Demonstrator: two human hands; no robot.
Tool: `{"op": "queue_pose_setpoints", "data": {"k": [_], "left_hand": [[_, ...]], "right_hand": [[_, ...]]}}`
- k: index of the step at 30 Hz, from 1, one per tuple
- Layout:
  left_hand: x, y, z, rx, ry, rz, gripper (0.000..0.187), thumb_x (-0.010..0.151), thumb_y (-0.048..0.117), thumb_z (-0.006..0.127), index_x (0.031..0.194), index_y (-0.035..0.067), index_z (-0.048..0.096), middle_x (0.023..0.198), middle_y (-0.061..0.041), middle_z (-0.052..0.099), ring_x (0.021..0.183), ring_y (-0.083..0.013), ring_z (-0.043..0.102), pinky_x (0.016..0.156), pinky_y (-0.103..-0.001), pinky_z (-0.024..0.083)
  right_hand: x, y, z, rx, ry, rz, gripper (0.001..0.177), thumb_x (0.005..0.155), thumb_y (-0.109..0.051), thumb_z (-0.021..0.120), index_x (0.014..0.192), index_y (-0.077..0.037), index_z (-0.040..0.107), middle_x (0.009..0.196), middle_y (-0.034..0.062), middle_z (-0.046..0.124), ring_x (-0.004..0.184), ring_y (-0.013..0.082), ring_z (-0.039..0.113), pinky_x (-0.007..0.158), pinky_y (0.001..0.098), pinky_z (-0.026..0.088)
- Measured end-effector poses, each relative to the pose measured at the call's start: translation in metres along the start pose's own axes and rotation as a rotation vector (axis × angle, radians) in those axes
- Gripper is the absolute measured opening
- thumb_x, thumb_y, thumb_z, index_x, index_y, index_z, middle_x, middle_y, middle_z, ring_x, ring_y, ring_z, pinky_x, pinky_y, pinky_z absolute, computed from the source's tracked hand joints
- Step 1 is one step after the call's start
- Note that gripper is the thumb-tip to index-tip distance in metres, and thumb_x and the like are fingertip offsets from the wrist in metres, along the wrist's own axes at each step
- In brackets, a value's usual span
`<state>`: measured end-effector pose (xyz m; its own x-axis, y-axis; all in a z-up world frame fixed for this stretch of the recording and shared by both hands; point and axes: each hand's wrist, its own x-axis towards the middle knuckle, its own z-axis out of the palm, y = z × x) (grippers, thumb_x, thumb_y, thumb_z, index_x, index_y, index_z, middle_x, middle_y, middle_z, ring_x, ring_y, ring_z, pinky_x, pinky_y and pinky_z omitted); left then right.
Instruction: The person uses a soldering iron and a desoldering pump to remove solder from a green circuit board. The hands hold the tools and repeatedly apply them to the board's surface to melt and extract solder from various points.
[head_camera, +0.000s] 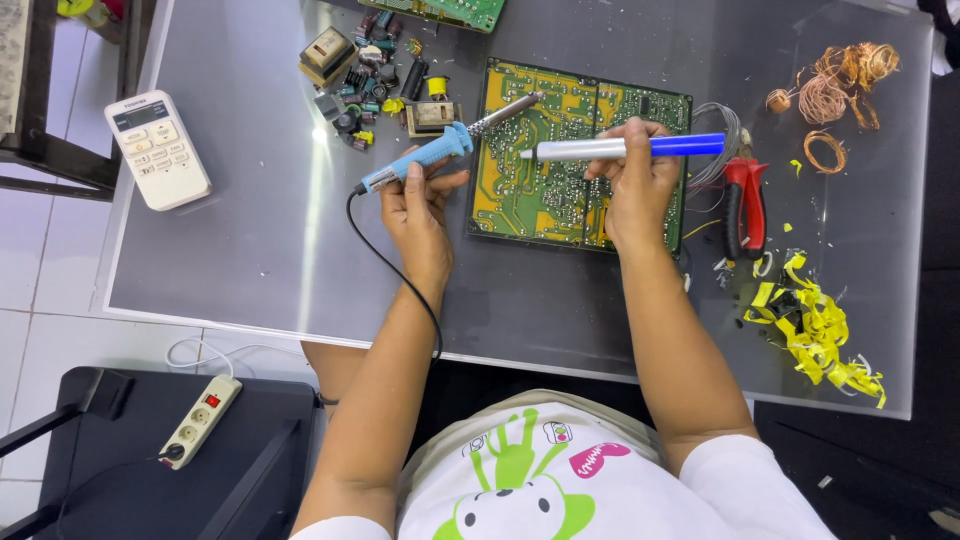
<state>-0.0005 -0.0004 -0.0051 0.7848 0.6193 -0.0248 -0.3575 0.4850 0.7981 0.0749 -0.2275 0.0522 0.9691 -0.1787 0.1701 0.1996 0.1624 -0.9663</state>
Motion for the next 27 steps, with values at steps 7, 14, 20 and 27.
{"op": "queue_pose_setpoints", "data": {"k": [7, 14, 20, 27], "left_hand": [[0.001, -0.001, 0.001, -0.006, 0.017, 0.011, 0.031, 0.119, 0.028, 0.061, 0.138, 0.005, 0.057, 0.119, -0.020, 0.082, 0.089, -0.0300, 0.086, 0.092, -0.043, 0.070], [-0.003, 0.007, 0.006, 0.021, 0.044, 0.042, 0.034, 0.119, 0.030, 0.061, 0.142, 0.006, 0.055, 0.122, -0.018, 0.080, 0.090, -0.0282, 0.086, 0.093, -0.041, 0.069], [-0.001, 0.000, 0.003, 0.014, 0.038, 0.039, 0.033, 0.119, 0.029, 0.061, 0.142, 0.006, 0.055, 0.122, -0.018, 0.080, 0.089, -0.0285, 0.086, 0.092, -0.041, 0.069], [-0.001, 0.001, 0.005, 0.047, 0.026, 0.036, 0.031, 0.118, 0.027, 0.063, 0.138, 0.005, 0.057, 0.118, -0.018, 0.081, 0.088, -0.0286, 0.086, 0.092, -0.041, 0.068]], "right_hand": [[0.002, -0.002, 0.014, 0.008, 0.002, -0.006, 0.022, 0.115, -0.030, 0.065, 0.113, -0.008, 0.062, 0.103, 0.0137, 0.079, 0.072, 0.0173, 0.080, 0.065, 0.0298, 0.073], [0.001, 0.004, 0.013, 0.038, 0.000, 0.000, 0.021, 0.116, -0.031, 0.065, 0.116, -0.010, 0.061, 0.108, 0.0130, 0.078, 0.078, 0.0179, 0.081, 0.072, 0.0316, 0.075], [0.004, 0.003, 0.004, 0.046, 0.024, 0.018, 0.020, 0.116, -0.032, 0.065, 0.116, -0.012, 0.061, 0.111, 0.0108, 0.078, 0.081, 0.0173, 0.082, 0.075, 0.0306, 0.075], [0.006, 0.009, -0.003, 0.063, 0.080, -0.017, 0.020, 0.115, -0.031, 0.067, 0.115, -0.013, 0.061, 0.109, 0.0102, 0.077, 0.080, 0.0168, 0.082, 0.075, 0.0302, 0.075]]}}
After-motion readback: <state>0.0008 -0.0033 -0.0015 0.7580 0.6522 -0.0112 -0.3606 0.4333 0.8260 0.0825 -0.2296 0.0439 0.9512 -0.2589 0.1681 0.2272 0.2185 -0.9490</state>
